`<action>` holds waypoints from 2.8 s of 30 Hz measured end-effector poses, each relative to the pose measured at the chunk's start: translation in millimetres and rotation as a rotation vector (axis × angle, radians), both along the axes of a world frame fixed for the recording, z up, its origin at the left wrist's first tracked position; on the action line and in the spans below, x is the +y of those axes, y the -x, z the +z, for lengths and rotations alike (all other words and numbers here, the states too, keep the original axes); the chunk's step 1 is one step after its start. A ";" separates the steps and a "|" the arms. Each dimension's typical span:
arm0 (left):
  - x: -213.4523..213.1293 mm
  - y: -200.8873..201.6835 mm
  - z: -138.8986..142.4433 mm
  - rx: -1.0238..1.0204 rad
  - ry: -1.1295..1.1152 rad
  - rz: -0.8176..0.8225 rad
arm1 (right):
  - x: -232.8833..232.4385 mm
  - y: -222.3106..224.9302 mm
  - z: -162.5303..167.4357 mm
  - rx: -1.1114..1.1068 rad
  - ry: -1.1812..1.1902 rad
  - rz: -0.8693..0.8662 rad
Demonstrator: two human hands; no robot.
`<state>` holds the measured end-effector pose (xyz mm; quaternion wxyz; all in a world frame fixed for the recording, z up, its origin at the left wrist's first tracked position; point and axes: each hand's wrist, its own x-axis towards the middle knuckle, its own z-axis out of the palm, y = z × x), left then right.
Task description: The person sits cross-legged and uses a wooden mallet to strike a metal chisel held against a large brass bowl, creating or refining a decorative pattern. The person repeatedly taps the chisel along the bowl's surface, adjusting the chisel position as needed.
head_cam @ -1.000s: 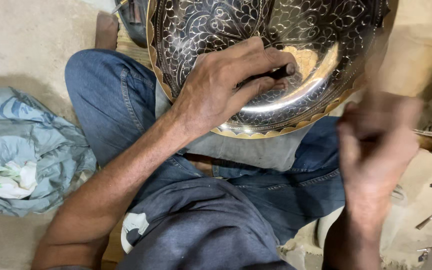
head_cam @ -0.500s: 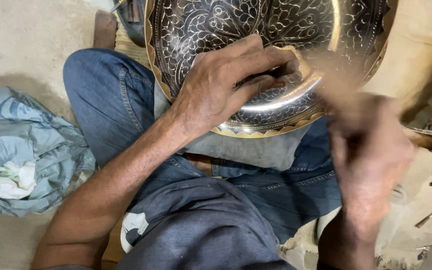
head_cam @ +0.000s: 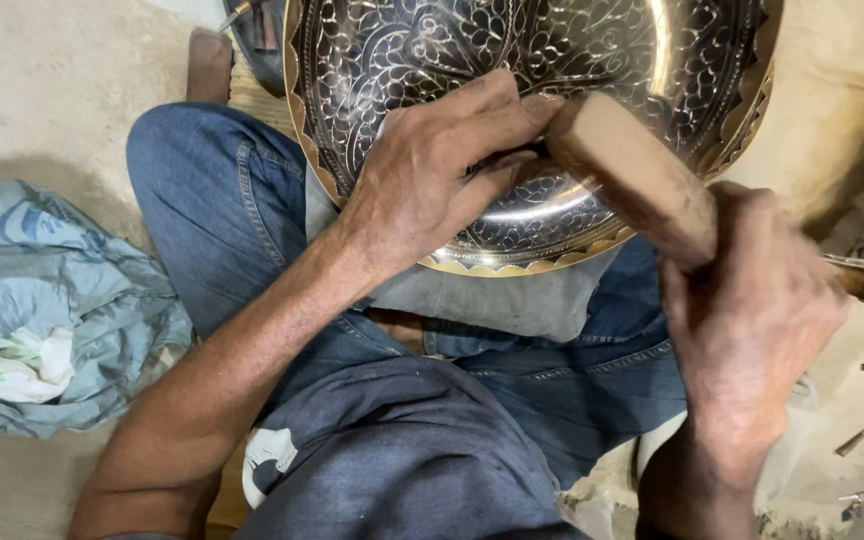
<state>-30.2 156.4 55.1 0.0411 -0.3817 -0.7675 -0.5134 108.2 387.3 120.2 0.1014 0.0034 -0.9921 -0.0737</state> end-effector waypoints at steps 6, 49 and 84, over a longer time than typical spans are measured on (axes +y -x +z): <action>-2.2 0.6 2.5 -0.032 0.042 0.004 | 2.7 -5.9 -14.5 0.302 0.697 0.060; -2.5 0.9 1.0 -0.016 0.036 0.022 | -16.2 2.9 3.4 0.144 0.588 -0.063; -8.4 4.1 4.3 -0.243 -0.283 0.054 | -2.9 -1.9 -7.4 0.143 0.631 -0.075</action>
